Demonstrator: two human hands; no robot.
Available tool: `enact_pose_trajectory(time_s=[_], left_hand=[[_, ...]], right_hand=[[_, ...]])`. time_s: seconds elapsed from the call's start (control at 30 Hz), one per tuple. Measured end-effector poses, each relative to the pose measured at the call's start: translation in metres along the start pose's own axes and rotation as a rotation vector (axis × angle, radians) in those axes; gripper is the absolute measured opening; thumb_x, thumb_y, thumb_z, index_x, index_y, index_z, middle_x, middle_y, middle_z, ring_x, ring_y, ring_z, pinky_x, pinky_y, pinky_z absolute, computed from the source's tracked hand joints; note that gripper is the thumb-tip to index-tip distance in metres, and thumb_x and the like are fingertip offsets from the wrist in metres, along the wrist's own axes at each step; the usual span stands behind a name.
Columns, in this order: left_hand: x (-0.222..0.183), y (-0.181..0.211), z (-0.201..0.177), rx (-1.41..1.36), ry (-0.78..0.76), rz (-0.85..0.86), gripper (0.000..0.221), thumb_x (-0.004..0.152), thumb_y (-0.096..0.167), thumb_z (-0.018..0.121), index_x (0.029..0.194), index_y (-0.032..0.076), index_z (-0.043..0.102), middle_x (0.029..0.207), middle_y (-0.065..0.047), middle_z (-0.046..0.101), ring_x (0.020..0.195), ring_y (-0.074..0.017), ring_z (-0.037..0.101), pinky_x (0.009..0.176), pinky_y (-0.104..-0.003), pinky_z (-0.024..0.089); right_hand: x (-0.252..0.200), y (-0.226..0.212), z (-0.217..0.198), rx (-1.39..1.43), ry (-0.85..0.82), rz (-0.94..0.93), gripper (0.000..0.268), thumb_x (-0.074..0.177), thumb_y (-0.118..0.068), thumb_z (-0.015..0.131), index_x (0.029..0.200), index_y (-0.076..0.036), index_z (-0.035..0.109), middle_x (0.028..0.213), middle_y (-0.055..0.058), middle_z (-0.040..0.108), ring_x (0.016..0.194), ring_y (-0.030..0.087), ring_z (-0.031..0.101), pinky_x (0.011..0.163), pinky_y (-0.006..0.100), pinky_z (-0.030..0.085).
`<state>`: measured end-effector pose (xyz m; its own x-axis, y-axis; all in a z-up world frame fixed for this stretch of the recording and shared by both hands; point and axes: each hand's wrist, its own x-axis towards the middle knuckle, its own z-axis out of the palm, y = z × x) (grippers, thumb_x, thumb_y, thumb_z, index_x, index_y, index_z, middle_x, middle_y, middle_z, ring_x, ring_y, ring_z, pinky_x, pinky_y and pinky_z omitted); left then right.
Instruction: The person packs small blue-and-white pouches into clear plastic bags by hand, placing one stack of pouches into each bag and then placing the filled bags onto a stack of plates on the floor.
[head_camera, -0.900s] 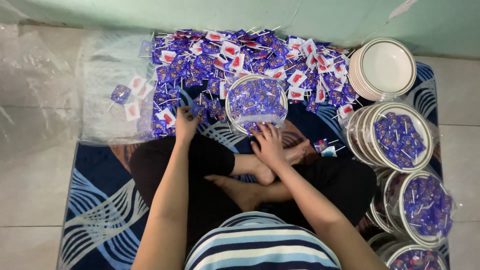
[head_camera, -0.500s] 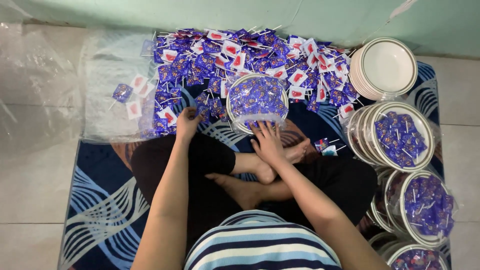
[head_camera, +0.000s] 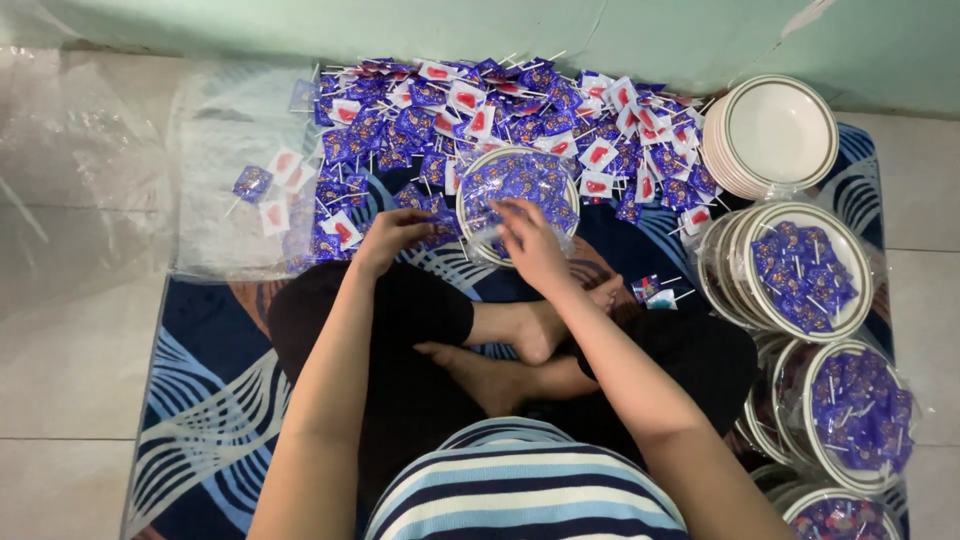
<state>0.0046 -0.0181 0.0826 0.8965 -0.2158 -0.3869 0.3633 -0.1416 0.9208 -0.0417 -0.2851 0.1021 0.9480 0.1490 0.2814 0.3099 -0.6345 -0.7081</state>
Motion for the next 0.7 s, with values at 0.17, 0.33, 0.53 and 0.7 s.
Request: enact_pose_trajectory(time_s=[0.17,0.33,0.53,0.7], left_hand=[[-0.013,0.018,0.009,0.006,-0.056,-0.025,0.038,0.082,0.014,0.083,0.117,-0.001,0.074,0.098,-0.02,0.073,0.086,-0.0234,0.07,0.072,-0.03,0.059],[0.003,-0.021,-0.002,0.055,-0.011,-0.026,0.035,0.091,0.023,0.074,0.119,0.003,0.074,0.101,-0.019,0.074,0.091,-0.0249,0.074,0.078,-0.034,0.059],[0.049,-0.104,-0.042,0.409,0.349,-0.035,0.03,0.091,0.035,0.07,0.119,0.026,0.075,0.108,-0.004,0.074,0.102,-0.0254,0.07,0.09,-0.04,0.055],[0.06,-0.109,-0.039,0.72,0.439,0.183,0.038,0.085,0.014,0.069,0.123,0.01,0.069,0.129,-0.019,0.06,0.117,-0.0442,0.062,0.092,-0.056,0.056]], right_hand=[[-0.011,0.017,0.032,-0.118,-0.151,0.009,0.019,0.099,-0.032,0.068,0.109,-0.018,0.077,0.102,0.004,0.073,0.095,0.03,0.074,0.085,0.041,0.059],[-0.04,0.028,0.02,-0.107,-0.29,0.114,0.019,0.101,-0.03,0.063,0.105,-0.015,0.075,0.099,0.01,0.074,0.1,0.036,0.072,0.091,0.046,0.057],[-0.074,0.071,-0.015,-0.104,-0.338,0.316,0.022,0.1,-0.034,0.065,0.105,-0.017,0.076,0.102,0.012,0.076,0.104,0.039,0.07,0.095,0.049,0.054],[-0.084,0.105,-0.022,-0.256,-0.161,0.479,0.027,0.102,-0.045,0.061,0.106,-0.021,0.074,0.097,0.008,0.073,0.102,0.035,0.071,0.096,0.048,0.054]])
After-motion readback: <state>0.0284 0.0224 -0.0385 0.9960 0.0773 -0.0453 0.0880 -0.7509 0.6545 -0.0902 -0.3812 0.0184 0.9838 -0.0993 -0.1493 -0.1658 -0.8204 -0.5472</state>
